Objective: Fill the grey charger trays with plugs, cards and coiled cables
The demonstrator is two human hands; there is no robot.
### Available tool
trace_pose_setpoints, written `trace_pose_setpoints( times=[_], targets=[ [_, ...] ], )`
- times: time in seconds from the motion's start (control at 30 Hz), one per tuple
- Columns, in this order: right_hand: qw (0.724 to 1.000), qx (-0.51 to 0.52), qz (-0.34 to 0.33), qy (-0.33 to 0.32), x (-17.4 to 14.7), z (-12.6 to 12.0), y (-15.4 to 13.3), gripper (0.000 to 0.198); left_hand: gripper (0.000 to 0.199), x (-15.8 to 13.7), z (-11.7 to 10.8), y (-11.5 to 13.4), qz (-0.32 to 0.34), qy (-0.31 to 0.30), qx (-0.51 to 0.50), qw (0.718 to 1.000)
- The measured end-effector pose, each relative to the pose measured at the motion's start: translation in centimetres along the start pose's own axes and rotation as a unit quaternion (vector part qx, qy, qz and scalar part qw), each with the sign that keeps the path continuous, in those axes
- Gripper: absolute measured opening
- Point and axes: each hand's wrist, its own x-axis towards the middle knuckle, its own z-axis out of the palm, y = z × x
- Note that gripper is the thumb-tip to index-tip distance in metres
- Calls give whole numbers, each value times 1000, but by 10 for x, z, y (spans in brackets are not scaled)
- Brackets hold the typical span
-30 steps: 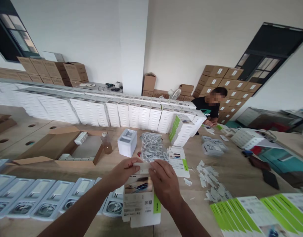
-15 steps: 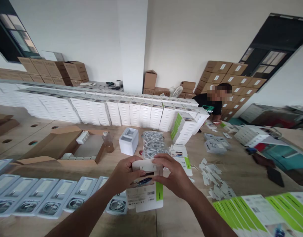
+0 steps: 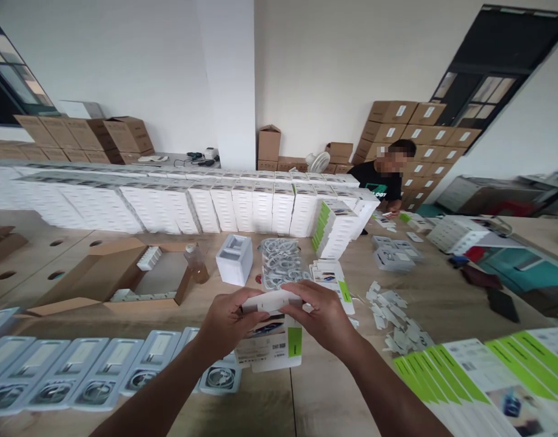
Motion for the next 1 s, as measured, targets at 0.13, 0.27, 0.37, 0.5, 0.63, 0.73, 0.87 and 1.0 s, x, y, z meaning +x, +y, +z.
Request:
trace_pose_setpoints(
  times=[0.13,0.27,0.37,0.5,0.63,0.73,0.87,1.0],
  targets=[
    [1000,-2,0,11,1,1,-1,28,25,0,0,0,11,-2,11,1000],
    [1000,10,8,14,1,2,-2,25,22,-1,1,-1,17,3,-10,1000],
    [1000,17,18,11,-1,4,-4,22,18,-3,2,-3,6,10,-20,1000],
    [998,31,46,13,-2,8,-8,19,18,-4,1,-2,14,4,-14,1000],
    [985,99,140,26,0,11,-14,12,16,-2,-2,4,33,4,-9,999],
    [955,216,205,1,3,11,-14,16,16,0,-3,8,-7,1,-27,1000],
    [913,323,249,-21,3,12,-10,19,19,2,-7,6,-50,-24,-53,997],
    [875,393,283,18,2,22,-5,23,54,5,-23,-1,-123,-86,-219,964]
  ],
)
